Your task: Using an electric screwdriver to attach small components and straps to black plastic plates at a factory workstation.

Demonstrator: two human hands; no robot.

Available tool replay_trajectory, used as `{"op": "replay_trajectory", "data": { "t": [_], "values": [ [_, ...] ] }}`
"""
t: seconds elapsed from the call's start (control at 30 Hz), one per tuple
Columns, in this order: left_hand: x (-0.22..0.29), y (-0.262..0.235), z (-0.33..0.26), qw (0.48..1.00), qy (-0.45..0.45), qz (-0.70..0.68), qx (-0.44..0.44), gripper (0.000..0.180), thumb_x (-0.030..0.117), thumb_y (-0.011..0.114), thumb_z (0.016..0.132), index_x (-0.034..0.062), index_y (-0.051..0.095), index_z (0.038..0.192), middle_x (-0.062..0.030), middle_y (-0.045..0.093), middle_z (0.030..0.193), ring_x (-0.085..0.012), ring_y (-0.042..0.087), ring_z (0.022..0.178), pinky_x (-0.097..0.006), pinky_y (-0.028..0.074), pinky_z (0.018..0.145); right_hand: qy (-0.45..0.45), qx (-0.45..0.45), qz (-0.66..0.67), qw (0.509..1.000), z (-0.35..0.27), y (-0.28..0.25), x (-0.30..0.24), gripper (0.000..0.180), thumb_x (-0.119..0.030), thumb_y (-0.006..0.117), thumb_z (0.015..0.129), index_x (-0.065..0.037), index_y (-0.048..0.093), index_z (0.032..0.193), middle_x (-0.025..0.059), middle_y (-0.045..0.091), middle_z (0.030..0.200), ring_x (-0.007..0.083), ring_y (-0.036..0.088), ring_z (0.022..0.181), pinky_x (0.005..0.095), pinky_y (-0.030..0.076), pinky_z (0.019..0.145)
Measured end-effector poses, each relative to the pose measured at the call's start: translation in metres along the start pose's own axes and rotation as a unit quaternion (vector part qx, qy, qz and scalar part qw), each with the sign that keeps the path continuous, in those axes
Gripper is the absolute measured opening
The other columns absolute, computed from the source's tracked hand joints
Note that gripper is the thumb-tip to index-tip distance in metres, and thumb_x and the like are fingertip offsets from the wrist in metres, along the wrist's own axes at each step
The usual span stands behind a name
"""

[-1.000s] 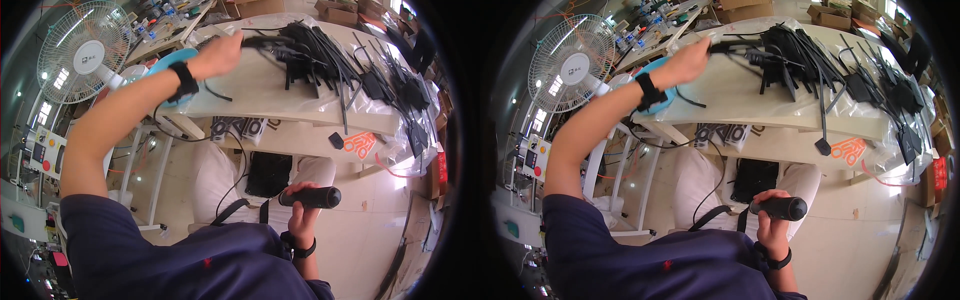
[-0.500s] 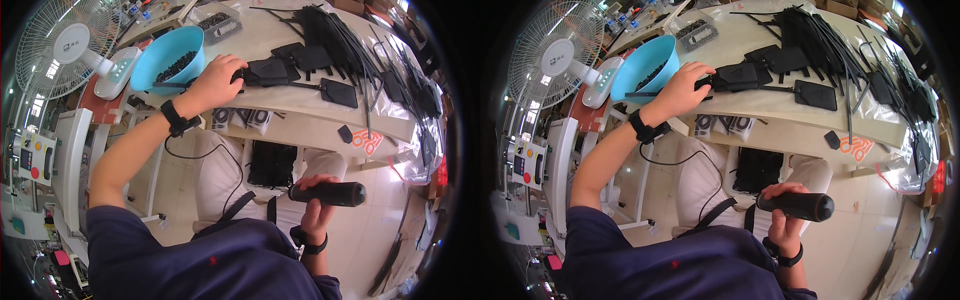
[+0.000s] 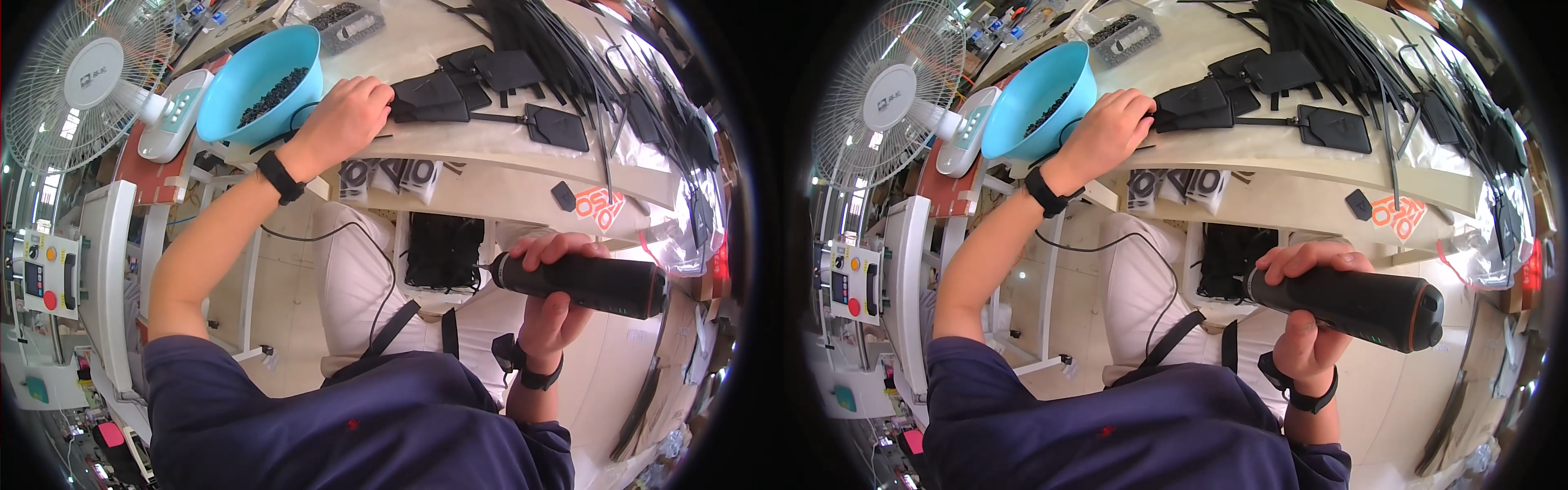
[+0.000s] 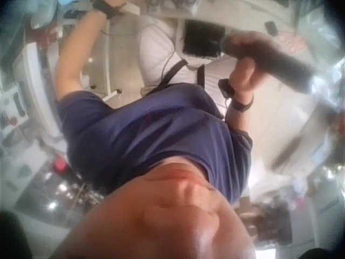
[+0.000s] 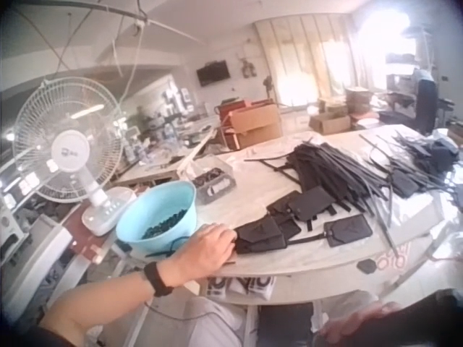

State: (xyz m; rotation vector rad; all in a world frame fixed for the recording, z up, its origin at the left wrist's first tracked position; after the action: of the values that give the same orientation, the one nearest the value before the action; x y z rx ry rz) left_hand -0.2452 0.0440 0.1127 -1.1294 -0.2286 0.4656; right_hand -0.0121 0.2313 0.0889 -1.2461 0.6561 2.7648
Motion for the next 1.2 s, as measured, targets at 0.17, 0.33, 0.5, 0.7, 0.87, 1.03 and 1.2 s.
{"op": "replay_trajectory", "data": {
  "t": [0.17, 0.33, 0.5, 0.7, 0.87, 1.03, 1.2],
  "values": [
    [-0.006, -0.004, 0.004, 0.996, -0.071, -0.049, -0.035, 0.011, 0.008, 0.059, 0.092, 0.0010, 0.056, 0.100, -0.0147, 0.059, 0.098, -0.0365, 0.060, 0.086, -0.045, 0.049, 0.076, -0.008, -0.014, 0.000, 1.000, -0.003, 0.004, -0.004, 0.056, -0.032, 0.064, 0.096, -0.006, 0.032, 0.134, 0.0144, 0.050, 0.105, 0.0238, 0.056, 0.087, 0.0478, 0.052, 0.081],
    [-0.008, -0.012, 0.003, 0.988, -0.132, -0.067, -0.046, 0.012, 0.007, 0.057, 0.093, 0.0008, 0.055, 0.102, -0.0175, 0.057, 0.101, -0.0396, 0.060, 0.084, -0.046, 0.050, 0.073, -0.008, -0.013, 0.002, 1.000, -0.003, 0.003, -0.004, 0.055, -0.032, 0.064, 0.096, -0.007, 0.032, 0.134, 0.0144, 0.050, 0.106, 0.0235, 0.056, 0.088, 0.0476, 0.052, 0.082],
    [0.004, -0.015, -0.008, 0.980, -0.136, -0.042, -0.136, 0.012, 0.009, 0.056, 0.094, -0.0004, 0.054, 0.101, -0.0201, 0.056, 0.103, -0.0410, 0.060, 0.085, -0.047, 0.050, 0.074, -0.001, -0.016, 0.002, 1.000, -0.003, 0.007, -0.003, 0.054, -0.031, 0.063, 0.096, -0.007, 0.032, 0.134, 0.0143, 0.050, 0.106, 0.0233, 0.056, 0.088, 0.0479, 0.051, 0.082],
    [-0.008, -0.033, -0.006, 0.997, -0.054, 0.024, -0.058, 0.015, 0.013, 0.053, 0.097, -0.0018, 0.053, 0.094, -0.0151, 0.059, 0.086, -0.0311, 0.060, 0.066, -0.042, 0.047, 0.058, 0.001, -0.020, 0.016, 1.000, 0.001, 0.016, -0.008, 0.055, -0.032, 0.064, 0.096, -0.007, 0.033, 0.134, 0.0142, 0.050, 0.107, 0.0233, 0.055, 0.087, 0.0484, 0.051, 0.082],
    [0.020, -0.040, -0.050, 0.685, -0.426, -0.585, -0.080, 0.026, 0.023, 0.046, 0.106, 0.0020, 0.056, 0.093, -0.0010, 0.056, 0.078, -0.0020, 0.033, 0.049, -0.020, 0.025, 0.045, -0.001, 0.003, -0.013, 1.000, 0.002, 0.015, -0.022, 0.062, -0.043, 0.067, 0.094, -0.010, 0.035, 0.136, 0.0121, 0.050, 0.104, 0.0224, 0.055, 0.085, 0.0471, 0.051, 0.078],
    [0.105, -0.015, -0.090, 0.481, -0.426, -0.766, -0.023, 0.018, 0.015, 0.045, 0.103, 0.0003, 0.054, 0.097, -0.0054, 0.057, 0.080, -0.0053, 0.035, 0.052, -0.021, 0.028, 0.046, -0.004, 0.012, -0.005, 1.000, -0.003, 0.026, -0.030, 0.064, -0.046, 0.066, 0.094, -0.013, 0.035, 0.138, 0.0111, 0.049, 0.104, 0.0217, 0.054, 0.083, 0.0460, 0.050, 0.077],
    [0.149, 0.008, -0.104, 0.488, -0.430, -0.758, -0.043, 0.021, 0.011, 0.041, 0.102, -0.0032, 0.056, 0.097, -0.0003, 0.048, 0.068, -0.0041, 0.034, 0.053, -0.021, 0.029, 0.048, -0.036, -0.019, 0.025, 0.999, -0.005, 0.034, -0.027, 0.067, -0.046, 0.064, 0.095, -0.014, 0.031, 0.144, 0.0106, 0.048, 0.107, 0.0214, 0.054, 0.084, 0.0458, 0.051, 0.077]
  ]
}}
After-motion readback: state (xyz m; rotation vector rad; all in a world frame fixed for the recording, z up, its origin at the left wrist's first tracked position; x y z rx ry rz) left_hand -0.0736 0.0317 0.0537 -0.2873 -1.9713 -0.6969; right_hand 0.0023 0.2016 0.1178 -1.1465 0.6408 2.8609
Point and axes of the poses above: each hand's wrist, its own z-axis towards the middle knuckle, its own y-axis out of the palm, x = y × z, the point moved 7 cm from there along z, towards the middle knuckle
